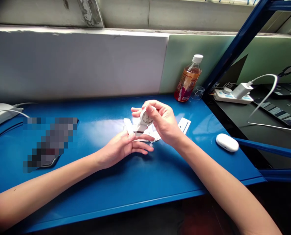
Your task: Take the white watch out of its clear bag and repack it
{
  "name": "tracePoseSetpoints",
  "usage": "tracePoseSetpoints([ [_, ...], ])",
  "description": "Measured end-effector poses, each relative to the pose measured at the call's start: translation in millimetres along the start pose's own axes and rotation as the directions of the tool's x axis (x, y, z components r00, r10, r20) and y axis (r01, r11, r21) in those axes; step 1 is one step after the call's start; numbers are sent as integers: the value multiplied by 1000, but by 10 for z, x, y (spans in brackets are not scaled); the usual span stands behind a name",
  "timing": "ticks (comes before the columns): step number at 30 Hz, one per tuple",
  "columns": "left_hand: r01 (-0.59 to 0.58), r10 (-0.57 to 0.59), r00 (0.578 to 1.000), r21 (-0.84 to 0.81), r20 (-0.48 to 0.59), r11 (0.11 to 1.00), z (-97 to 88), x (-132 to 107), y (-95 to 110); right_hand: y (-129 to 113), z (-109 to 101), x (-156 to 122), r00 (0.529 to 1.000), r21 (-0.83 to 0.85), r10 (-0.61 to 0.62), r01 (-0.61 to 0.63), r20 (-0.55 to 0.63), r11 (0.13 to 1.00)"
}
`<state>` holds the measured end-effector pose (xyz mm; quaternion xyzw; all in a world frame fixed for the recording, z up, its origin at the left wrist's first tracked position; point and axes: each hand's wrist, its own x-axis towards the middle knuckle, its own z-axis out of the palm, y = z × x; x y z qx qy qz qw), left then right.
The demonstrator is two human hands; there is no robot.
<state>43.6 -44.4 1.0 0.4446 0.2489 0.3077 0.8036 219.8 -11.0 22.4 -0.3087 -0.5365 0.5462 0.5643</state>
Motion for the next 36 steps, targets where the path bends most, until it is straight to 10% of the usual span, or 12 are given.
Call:
tracePoseSetpoints([
  [7,-14,21,1000,299,-18,954,45,0,90,35,39,-57,987,-199,-108,130,117,971],
  [13,111,-131,988,214,86,971,58,-21,63,39,69,-95,978,-101,109,-92,176,991],
  [18,26,-5,997,263,-79,965,28,22,60,33,30,-55,980,9,118,-120,159,993],
  [23,-92,110,994,409,-22,908,-16,21,82,29,7,3,980,118,153,-169,129,979],
  [25,-160,226,973,586,-40,794,-69,15,100,24,6,19,979,138,165,-181,124,974],
  [30,-214,594,797,971,110,108,-288,43,163,56,0,39,989,43,140,-142,43,989],
  [36,-142,599,764,968,241,-209,-484,98,128,138,-19,22,997,-246,82,-81,-3,966],
])
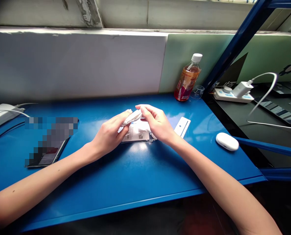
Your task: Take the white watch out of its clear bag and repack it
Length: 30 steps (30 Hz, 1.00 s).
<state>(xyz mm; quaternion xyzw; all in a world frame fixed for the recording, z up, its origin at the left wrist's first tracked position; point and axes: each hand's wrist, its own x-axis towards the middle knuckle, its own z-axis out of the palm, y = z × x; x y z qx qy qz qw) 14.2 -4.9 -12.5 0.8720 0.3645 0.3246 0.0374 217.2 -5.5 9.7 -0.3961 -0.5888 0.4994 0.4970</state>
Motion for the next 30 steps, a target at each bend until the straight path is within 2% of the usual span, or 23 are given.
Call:
tracePoseSetpoints([
  [3,-83,82,997,50,6,995,40,-13,-49,22,-7,-14,998,-244,-55,56,12,968],
  [5,-112,112,994,64,3,992,56,-14,-64,22,-12,-23,998,-338,-57,66,36,939],
  [7,-94,94,996,68,8,993,68,-18,-61,6,-25,-25,998,-374,-54,66,44,925],
  [9,-27,26,999,58,30,998,80,-29,-47,-20,-59,-15,997,-402,-71,78,33,912],
  [13,110,-111,980,16,164,994,98,-67,-13,-40,-191,43,993,-480,-120,102,-6,871],
  [17,29,-18,949,-30,315,999,104,-104,3,18,-275,97,988,-581,-149,96,-45,808],
  [19,3,12,932,-41,363,999,104,-114,10,50,-272,98,987,-641,-158,114,-11,759],
  [23,15,2,935,-45,354,999,99,-119,28,90,-260,49,975,-712,-204,206,90,671],
  [27,41,-24,948,-49,317,998,94,-116,39,142,-301,-18,955,-753,-290,236,63,614],
  [30,56,-32,950,-68,310,996,91,-116,33,179,-334,-62,950,-783,-307,234,58,577],
])
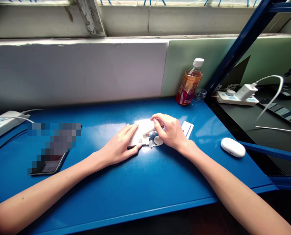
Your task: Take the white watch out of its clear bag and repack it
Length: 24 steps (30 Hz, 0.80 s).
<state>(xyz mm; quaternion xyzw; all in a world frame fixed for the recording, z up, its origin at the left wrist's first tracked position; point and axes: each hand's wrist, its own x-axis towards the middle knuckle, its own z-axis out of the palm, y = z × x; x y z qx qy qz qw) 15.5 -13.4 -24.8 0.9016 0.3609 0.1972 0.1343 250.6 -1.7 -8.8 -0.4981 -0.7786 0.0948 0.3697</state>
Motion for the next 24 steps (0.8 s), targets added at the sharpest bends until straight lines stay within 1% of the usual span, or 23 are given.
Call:
tracePoseSetpoints([
  [3,-2,2,1000,7,-5,1000,-1,-8,-12,15,-12,-33,1000,-65,17,-18,-16,998],
  [6,-2,2,1000,30,-8,1000,3,-19,-24,33,-32,-38,997,-127,65,-71,-45,989],
  [10,38,-35,998,60,-43,997,7,-20,-26,78,-45,-28,991,-155,127,-132,-40,979],
  [14,74,-70,994,56,-78,996,4,-10,-23,93,-25,-37,990,-128,132,-126,41,984],
  [17,43,-42,997,22,-71,999,7,-13,-29,70,9,-69,983,-64,134,-127,128,990],
  [19,2,-2,998,11,-58,1000,11,-20,-34,55,41,-99,974,-67,150,-140,172,988],
  [21,-36,37,999,30,-37,999,13,-25,-33,51,68,-127,970,-155,148,-119,191,981],
  [24,-68,68,998,73,1,995,11,-25,-29,69,64,-136,975,-328,111,-43,193,944],
])
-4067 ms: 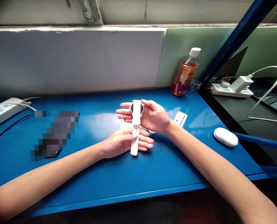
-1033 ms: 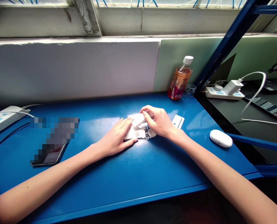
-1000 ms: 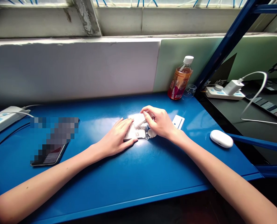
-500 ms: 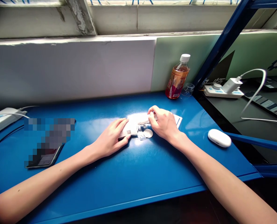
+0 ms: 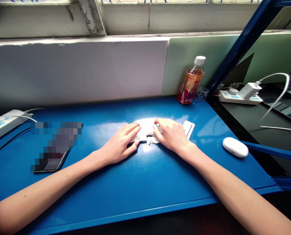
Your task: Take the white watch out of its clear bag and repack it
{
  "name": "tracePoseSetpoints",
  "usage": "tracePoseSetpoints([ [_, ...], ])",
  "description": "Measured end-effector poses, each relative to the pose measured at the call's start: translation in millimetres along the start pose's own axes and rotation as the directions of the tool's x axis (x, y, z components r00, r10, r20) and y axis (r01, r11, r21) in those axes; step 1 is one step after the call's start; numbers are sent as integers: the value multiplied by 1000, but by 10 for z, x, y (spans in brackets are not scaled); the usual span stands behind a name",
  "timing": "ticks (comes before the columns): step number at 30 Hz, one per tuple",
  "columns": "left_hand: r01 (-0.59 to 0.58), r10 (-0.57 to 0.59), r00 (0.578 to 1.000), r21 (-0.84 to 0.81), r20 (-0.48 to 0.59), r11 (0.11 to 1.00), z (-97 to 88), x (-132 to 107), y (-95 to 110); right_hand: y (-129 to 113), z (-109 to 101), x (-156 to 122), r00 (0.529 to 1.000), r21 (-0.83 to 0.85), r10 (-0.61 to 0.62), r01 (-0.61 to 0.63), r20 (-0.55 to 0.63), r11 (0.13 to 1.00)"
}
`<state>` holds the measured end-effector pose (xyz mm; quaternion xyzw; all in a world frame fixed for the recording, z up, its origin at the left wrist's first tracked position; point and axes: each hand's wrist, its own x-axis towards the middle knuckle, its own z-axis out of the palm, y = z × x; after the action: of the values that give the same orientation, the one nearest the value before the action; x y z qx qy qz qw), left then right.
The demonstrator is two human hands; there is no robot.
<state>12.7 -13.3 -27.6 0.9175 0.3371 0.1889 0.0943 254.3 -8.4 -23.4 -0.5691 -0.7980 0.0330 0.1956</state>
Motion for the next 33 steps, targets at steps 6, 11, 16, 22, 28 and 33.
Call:
tracePoseSetpoints([
  [6,1,-1,1000,12,11,1000,4,5,-7,180,-219,79,984,81,-177,175,16,981],
  [11,-9,9,1000,6,4,1000,2,13,-1,328,-330,112,901,231,-411,374,140,898],
  [16,-14,14,1000,5,-7,1000,2,18,-2,354,-197,119,876,281,-476,439,79,853],
  [22,-5,5,1000,-19,-21,1000,19,10,-14,274,-81,96,865,249,-500,492,-35,834],
  [28,-4,4,1000,12,-12,1000,20,5,-12,336,-179,114,874,176,-486,478,3,860],
  [33,-12,12,1000,20,-11,1000,16,10,-6,362,-140,123,872,133,-489,485,-7,864],
])
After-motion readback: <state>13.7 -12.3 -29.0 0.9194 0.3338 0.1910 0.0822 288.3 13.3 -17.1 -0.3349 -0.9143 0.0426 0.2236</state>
